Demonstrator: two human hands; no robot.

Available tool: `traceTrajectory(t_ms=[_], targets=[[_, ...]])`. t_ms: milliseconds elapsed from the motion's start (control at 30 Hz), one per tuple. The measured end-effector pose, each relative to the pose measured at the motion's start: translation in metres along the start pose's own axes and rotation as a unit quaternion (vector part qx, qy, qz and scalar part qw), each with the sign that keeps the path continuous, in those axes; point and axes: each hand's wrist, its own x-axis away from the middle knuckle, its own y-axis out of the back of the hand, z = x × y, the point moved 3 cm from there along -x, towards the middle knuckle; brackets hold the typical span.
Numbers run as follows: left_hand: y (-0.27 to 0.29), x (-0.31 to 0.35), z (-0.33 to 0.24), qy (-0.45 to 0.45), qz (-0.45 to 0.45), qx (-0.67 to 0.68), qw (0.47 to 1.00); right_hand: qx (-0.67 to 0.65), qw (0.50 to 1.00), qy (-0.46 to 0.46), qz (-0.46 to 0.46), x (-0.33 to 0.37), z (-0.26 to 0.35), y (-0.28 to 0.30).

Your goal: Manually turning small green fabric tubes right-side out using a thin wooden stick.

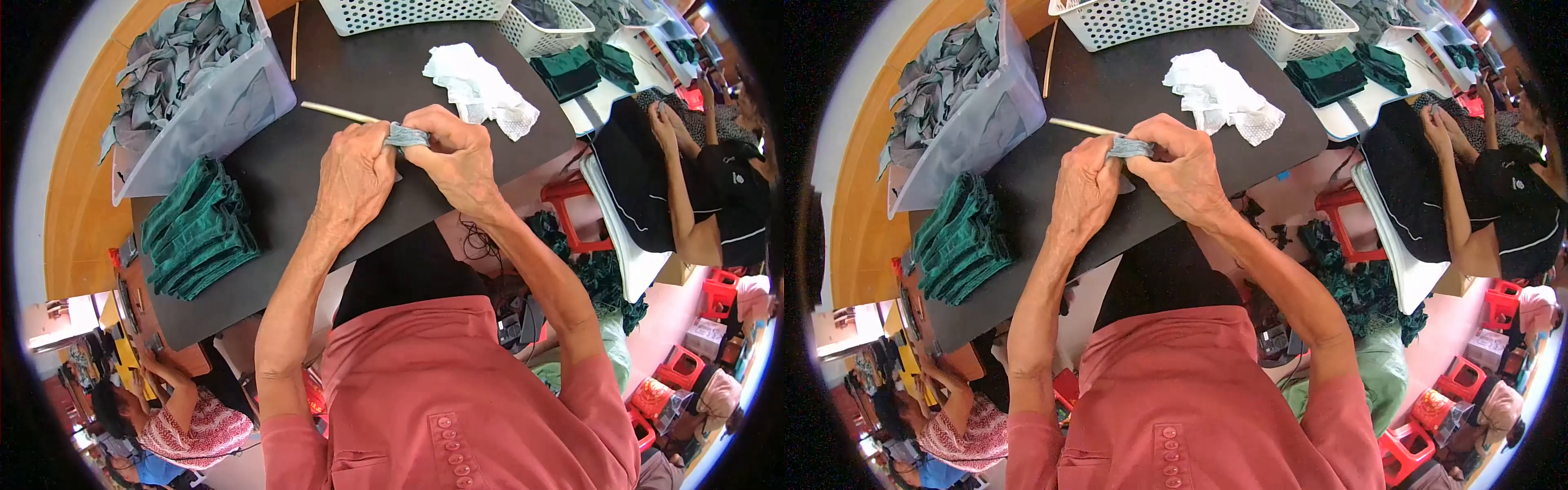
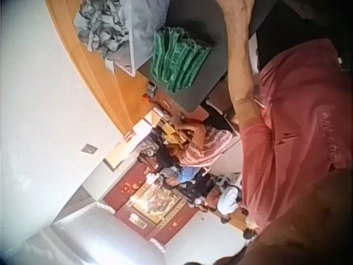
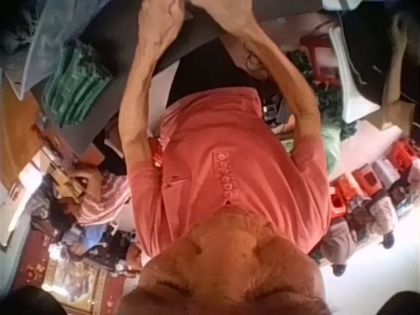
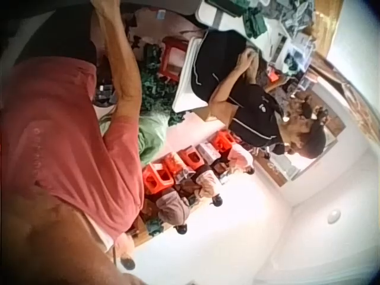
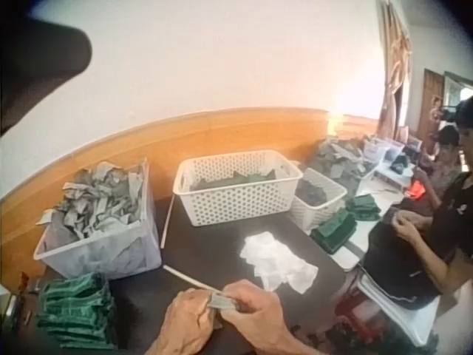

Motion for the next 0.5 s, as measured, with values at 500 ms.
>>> traceTrajectory(t_ms=[500], targets=[[0.017,-0.007,0.001,-0.142,0.109,0.097,0.979,-0.086,0.888,-0.224,0.393,-0.002,0.026,0.0]])
